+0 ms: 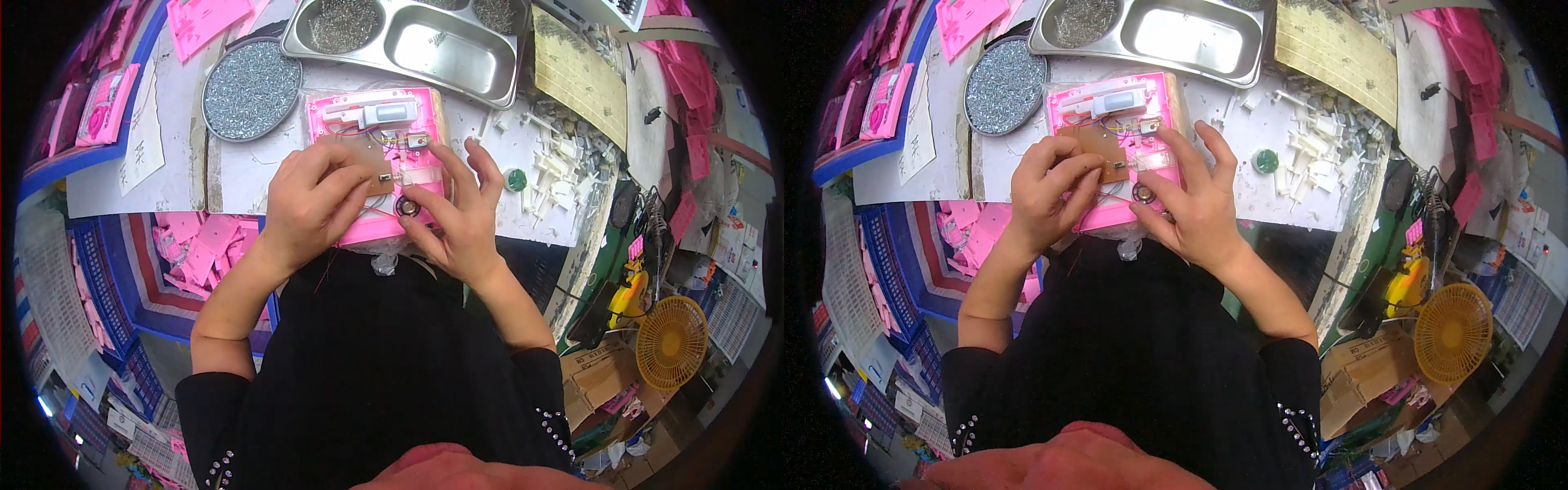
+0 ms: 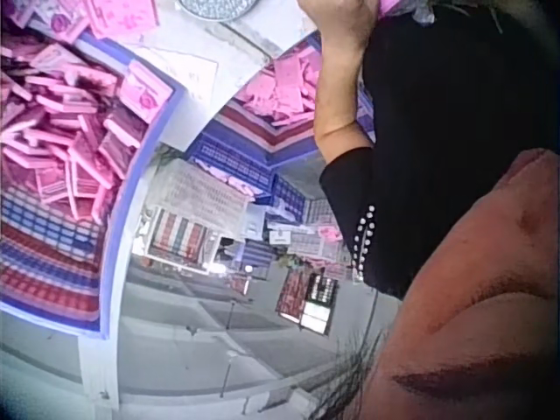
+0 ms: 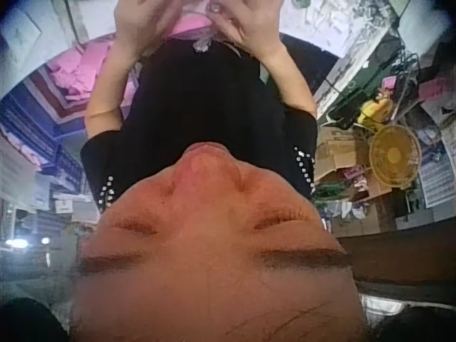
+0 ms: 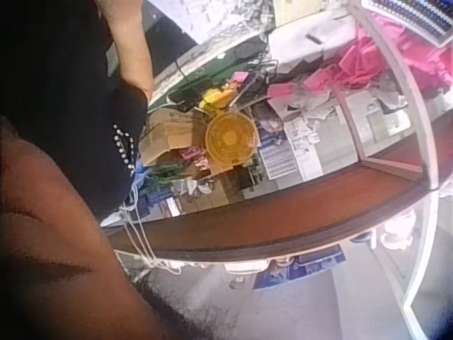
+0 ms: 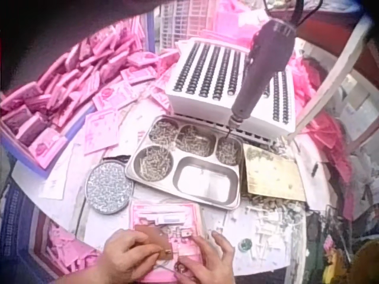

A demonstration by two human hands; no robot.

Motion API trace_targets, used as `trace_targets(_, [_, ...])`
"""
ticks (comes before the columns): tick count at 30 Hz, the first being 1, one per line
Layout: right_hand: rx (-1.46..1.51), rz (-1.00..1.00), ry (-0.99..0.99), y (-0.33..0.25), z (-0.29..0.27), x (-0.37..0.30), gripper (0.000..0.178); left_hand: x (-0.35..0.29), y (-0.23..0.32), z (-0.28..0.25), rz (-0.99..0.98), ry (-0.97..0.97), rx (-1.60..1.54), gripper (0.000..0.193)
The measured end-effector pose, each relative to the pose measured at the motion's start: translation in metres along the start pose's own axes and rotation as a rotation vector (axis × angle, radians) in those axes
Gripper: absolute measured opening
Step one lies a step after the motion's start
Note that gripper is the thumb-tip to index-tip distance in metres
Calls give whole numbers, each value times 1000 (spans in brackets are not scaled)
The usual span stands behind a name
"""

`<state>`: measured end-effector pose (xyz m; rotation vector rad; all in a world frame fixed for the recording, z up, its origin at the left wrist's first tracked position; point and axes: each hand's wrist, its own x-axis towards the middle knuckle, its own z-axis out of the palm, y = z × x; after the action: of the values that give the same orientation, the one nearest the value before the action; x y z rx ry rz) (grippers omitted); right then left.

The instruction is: Assemble internal components of a toy device using a soldering iron and an electric screwdriver.

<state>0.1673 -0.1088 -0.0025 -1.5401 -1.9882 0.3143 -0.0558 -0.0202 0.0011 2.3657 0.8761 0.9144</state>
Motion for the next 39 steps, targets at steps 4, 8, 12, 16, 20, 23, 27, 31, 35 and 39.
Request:
trace_targets(4, [19,2,32,1,-1,0,32,14,3,5,61,12,-4,22])
trace_targets(8, [-12,46,45,-2,2,1,33,18,0,4,59,-37,-2,26])
trace_targets(12, [73,56,32,-5,10,1,34,19,1,3,66,-77,0,30])
trace_targets(16, [73,2,1,-10,12,2,33,14,-3,4,95,-96,10,36])
trace_targets(20, [40,-7,44,-8,9,0,34,14,-7,4,146,-162,-9,37])
trace_targets(23, [38,4,86,-2,2,-5,35,13,-6,4,160,-180,-2,38])
trace_targets(27, [67,18,104,3,0,-3,31,12,-8,7,148,-154,-21,39])
trace_targets(31, [47,-14,91,7,0,-4,28,12,-8,7,137,-149,-31,41])
trace_targets(35, [11,-13,7,3,-4,0,28,11,-10,8,151,-133,-32,42])
trace_targets(39, [12,13,32,-5,-8,2,30,15,-5,10,168,-152,-6,41])
